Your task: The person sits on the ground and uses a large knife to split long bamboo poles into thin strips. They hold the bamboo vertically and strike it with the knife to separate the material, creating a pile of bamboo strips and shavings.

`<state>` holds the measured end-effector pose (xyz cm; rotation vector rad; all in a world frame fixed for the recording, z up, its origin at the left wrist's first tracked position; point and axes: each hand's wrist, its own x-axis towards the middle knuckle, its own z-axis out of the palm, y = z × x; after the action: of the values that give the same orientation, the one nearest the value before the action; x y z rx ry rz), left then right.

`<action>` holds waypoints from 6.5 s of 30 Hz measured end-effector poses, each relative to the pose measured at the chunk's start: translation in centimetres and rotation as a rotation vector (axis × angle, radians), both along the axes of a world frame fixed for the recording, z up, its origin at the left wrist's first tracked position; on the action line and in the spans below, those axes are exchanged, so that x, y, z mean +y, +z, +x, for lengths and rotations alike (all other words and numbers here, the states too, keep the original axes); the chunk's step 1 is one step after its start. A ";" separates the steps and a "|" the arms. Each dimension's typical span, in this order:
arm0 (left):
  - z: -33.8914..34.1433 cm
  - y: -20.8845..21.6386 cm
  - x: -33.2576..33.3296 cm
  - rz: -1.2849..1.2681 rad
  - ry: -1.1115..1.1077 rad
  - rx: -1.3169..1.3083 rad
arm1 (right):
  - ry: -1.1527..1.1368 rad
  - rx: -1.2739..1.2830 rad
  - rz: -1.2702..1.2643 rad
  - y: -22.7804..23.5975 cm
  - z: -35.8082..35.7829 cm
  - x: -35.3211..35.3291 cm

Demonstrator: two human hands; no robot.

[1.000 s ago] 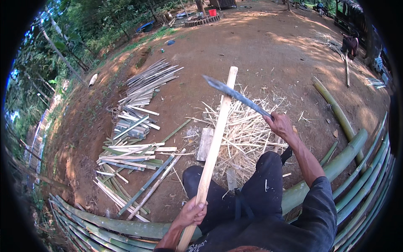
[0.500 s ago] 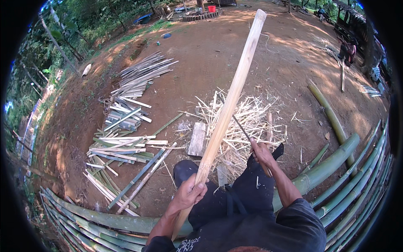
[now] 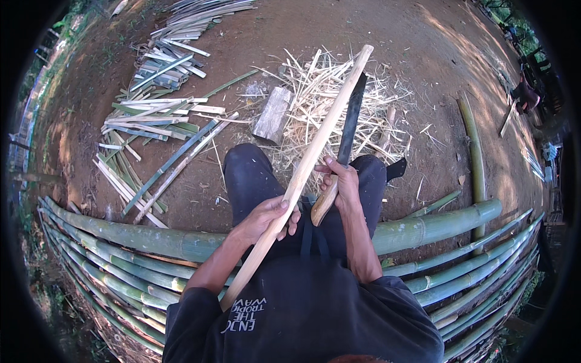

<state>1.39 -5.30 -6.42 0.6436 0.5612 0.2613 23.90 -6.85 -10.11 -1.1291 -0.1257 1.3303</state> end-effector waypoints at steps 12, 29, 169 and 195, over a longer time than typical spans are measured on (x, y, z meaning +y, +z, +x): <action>-1.1 -5.0 -2.6 -0.546 0.001 -0.295 | 0.014 0.378 -0.046 -4.5 -2.2 -1.5; -0.4 -1.8 7.0 0.583 0.122 0.545 | 0.046 0.328 0.032 -0.6 -4.6 -1.1; -5.2 5.8 -1.0 -0.014 -0.121 0.185 | 0.295 -1.856 -0.494 3.7 21.2 2.3; -3.9 6.5 0.3 0.194 -0.068 0.308 | 0.504 -2.087 -0.050 4.8 14.7 1.9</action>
<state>-2.56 -5.03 0.04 0.8975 0.8138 0.1545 38.58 -4.97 -5.35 -2.1417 -1.9318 -0.0339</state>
